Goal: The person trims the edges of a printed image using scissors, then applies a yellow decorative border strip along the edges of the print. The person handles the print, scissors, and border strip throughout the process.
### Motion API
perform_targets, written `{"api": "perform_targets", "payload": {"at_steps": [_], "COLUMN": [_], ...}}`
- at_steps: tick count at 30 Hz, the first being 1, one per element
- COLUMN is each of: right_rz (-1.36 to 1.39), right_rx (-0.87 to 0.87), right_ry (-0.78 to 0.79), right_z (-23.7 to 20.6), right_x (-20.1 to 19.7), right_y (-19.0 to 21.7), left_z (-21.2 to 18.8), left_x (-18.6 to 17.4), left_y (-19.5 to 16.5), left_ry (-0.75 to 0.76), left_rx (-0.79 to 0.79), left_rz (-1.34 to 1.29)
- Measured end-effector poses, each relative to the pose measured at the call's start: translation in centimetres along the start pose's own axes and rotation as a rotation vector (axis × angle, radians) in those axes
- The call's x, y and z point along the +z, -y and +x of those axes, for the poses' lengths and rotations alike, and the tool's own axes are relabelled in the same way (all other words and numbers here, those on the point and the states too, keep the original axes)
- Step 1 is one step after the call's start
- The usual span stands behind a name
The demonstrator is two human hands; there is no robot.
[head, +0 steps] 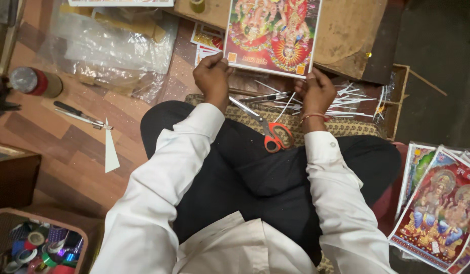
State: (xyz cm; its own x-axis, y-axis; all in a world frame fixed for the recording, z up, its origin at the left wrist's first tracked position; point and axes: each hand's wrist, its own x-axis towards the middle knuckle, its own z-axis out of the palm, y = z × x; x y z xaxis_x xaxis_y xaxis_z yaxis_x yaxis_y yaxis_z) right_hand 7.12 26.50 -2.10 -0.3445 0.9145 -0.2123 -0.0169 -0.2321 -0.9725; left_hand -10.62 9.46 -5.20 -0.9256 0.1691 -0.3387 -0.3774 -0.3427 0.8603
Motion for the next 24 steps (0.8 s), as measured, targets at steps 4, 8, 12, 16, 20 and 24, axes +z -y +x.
{"api": "perform_targets", "payload": {"at_steps": [4,8,12,16,20,24], "right_rz": [-0.005,-0.006,-0.026,0.007,0.064,0.094], "right_rx": [-0.037,-0.045,-0.137,-0.038,0.088,0.039], "right_ry": [-0.008,-0.028,0.034,-0.008,-0.055,-0.071], "right_z": [0.4,0.8,0.6,0.1,-0.2,-0.1], "right_x": [-0.2,-0.5,-0.6,-0.1,0.2,0.5], "right_y": [-0.6,-1.3,-1.8,-1.1,-0.1,0.1], "left_z": [-0.3,-0.6,-0.8,-0.7,-0.5,-0.2], "left_x": [0.2,0.4,0.7,0.7,0.5,0.2], "left_y": [-0.7,-1.2,-1.2,-1.1,-0.9,-0.5], "left_ry": [-0.018,-0.052,-0.027,-0.045,-0.049,-0.028], "left_rx": [0.009,0.003,0.102,0.024,0.025,0.044], "left_rz": [0.015,0.025,0.083,0.072,0.100,0.068]}}
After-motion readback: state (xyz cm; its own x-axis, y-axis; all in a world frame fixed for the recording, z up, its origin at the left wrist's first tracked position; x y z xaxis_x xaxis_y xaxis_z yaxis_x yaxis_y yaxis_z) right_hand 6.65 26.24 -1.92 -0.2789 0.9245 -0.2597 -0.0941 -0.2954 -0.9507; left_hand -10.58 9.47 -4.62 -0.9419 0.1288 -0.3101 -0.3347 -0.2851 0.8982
